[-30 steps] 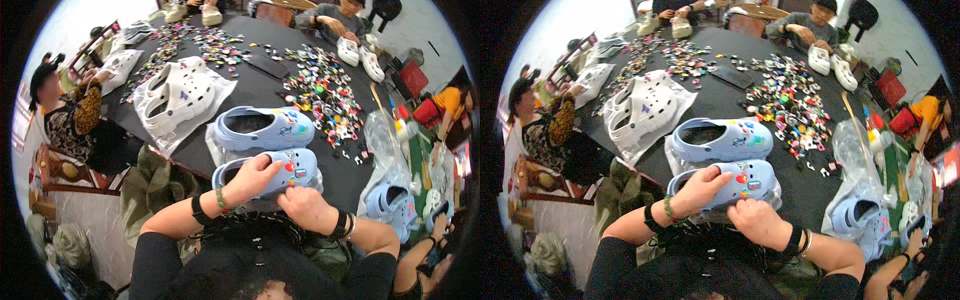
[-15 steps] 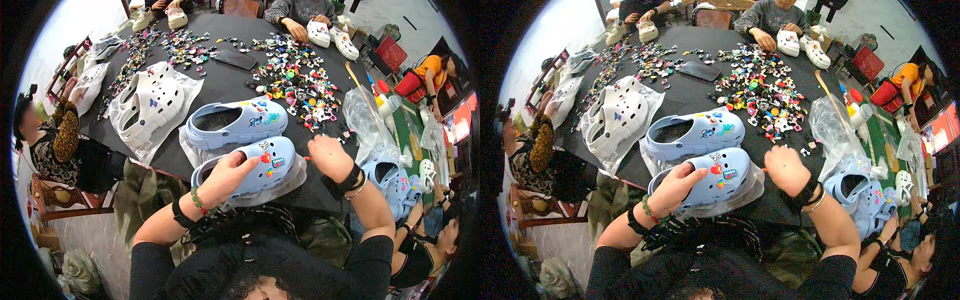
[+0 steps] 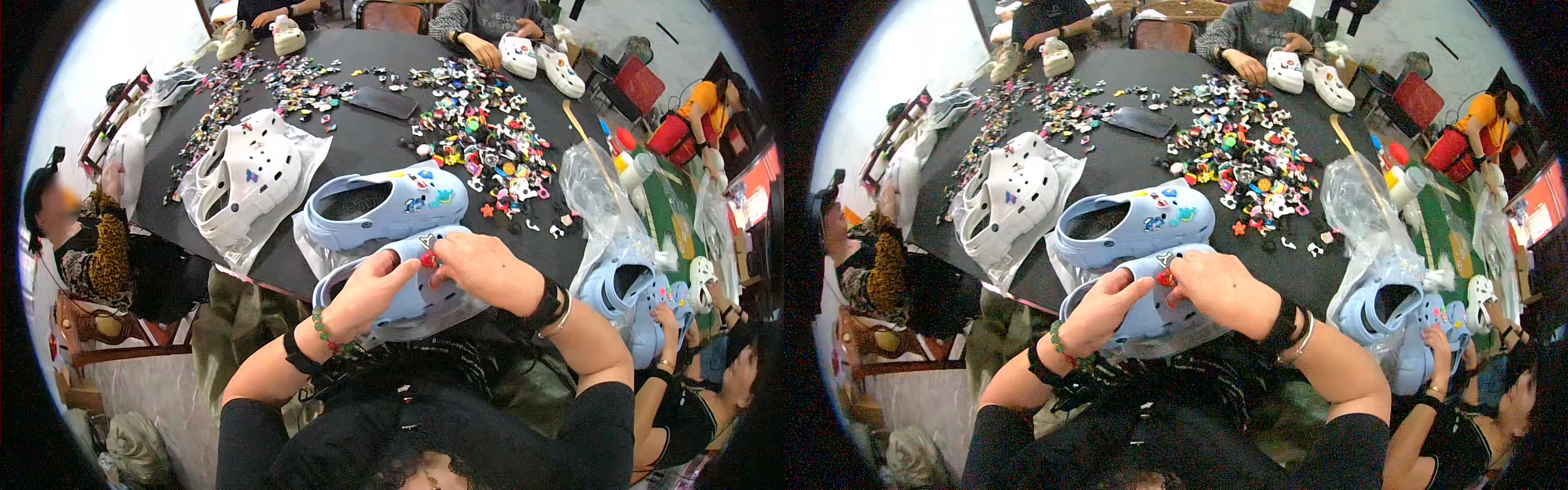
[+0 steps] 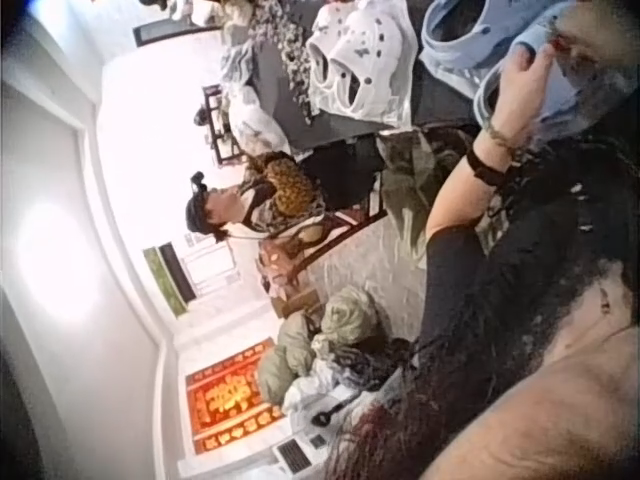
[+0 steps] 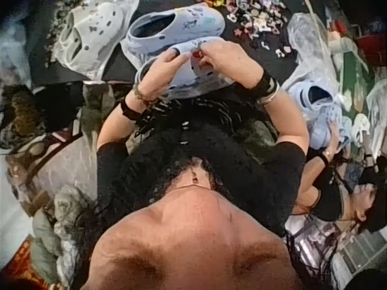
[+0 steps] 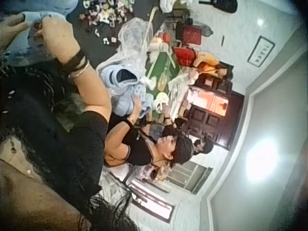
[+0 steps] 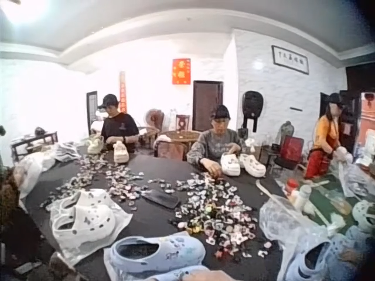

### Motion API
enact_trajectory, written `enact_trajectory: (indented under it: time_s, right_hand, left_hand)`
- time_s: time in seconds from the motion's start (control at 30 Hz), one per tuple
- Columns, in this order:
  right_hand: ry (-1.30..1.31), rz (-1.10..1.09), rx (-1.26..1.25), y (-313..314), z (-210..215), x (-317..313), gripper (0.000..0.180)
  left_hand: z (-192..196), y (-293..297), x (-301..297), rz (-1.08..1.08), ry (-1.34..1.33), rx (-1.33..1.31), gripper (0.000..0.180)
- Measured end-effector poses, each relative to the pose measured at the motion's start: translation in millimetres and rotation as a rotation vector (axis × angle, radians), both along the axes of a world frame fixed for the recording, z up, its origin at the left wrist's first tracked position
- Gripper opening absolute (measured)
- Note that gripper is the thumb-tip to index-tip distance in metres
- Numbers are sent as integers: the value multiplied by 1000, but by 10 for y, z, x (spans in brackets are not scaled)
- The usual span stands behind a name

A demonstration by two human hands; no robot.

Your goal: The recorder is attaching decorative charms to clogs in a manufacturing environment.

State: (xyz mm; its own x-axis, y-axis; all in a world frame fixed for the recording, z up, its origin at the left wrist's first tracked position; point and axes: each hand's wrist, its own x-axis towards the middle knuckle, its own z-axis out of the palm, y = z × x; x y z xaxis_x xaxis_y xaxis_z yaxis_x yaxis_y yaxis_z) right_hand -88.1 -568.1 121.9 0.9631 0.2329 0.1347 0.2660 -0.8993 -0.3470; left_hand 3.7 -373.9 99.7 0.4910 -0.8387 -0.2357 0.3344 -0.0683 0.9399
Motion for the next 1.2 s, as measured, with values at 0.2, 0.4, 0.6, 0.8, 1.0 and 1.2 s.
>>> enact_trajectory:
  time_s: [0.2, 0.4, 0.6, 0.8, 1.0, 1.2]
  right_hand:
    - [6, 26, 13, 8, 45, -5, 22]
    - [130, 5, -7, -39, 94, 29, 25]
    - [188, 74, -8, -63, 172, 103, 36]
    - [264, 54, -28, -56, 181, 149, 39]
    - [212, 57, -10, -55, 150, 143, 41]
    - [220, 97, 35, -101, 244, 112, 42]
  left_hand:
    - [145, 117, -26, -89, -430, 270, 33]
    - [784, 234, 255, 307, -1222, 284, 33]
    - [339, -45, 977, 187, -189, 167, 56]
    - [259, -449, 1189, 41, 199, 298, 58]
    - [275, -559, 974, 119, -186, 383, 35]
    - [129, -478, 887, 160, -53, 67, 23]
